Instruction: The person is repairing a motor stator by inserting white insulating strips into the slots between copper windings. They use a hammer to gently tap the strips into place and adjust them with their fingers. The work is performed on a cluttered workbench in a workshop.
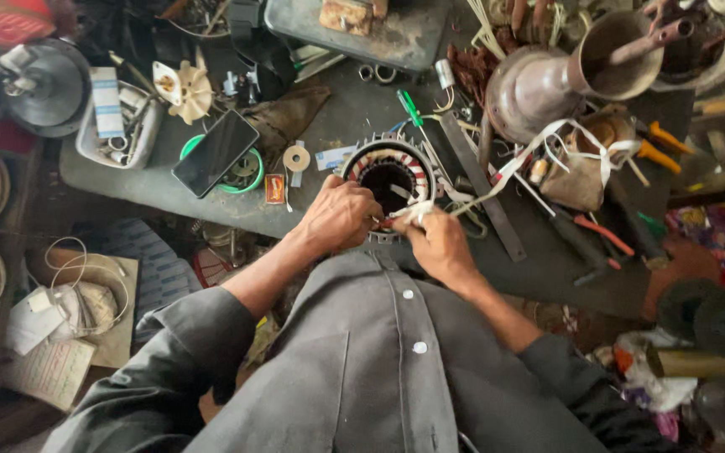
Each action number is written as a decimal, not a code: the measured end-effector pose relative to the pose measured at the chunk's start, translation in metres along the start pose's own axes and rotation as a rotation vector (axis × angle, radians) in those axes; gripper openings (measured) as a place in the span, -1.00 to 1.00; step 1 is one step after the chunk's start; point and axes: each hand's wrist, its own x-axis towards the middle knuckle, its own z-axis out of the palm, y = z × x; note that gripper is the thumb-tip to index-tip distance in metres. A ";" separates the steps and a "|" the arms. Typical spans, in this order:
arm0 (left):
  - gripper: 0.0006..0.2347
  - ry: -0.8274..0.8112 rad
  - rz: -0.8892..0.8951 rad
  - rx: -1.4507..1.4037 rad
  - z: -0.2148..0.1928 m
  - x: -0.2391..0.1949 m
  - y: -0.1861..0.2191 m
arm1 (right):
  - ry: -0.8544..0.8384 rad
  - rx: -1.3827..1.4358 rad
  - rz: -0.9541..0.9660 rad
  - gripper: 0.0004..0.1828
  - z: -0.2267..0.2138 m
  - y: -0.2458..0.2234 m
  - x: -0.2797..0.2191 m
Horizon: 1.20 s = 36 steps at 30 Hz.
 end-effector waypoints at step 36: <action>-0.94 0.329 -0.117 -0.001 0.042 -0.012 0.023 | -0.025 -0.183 0.268 -0.72 -0.012 0.029 -0.007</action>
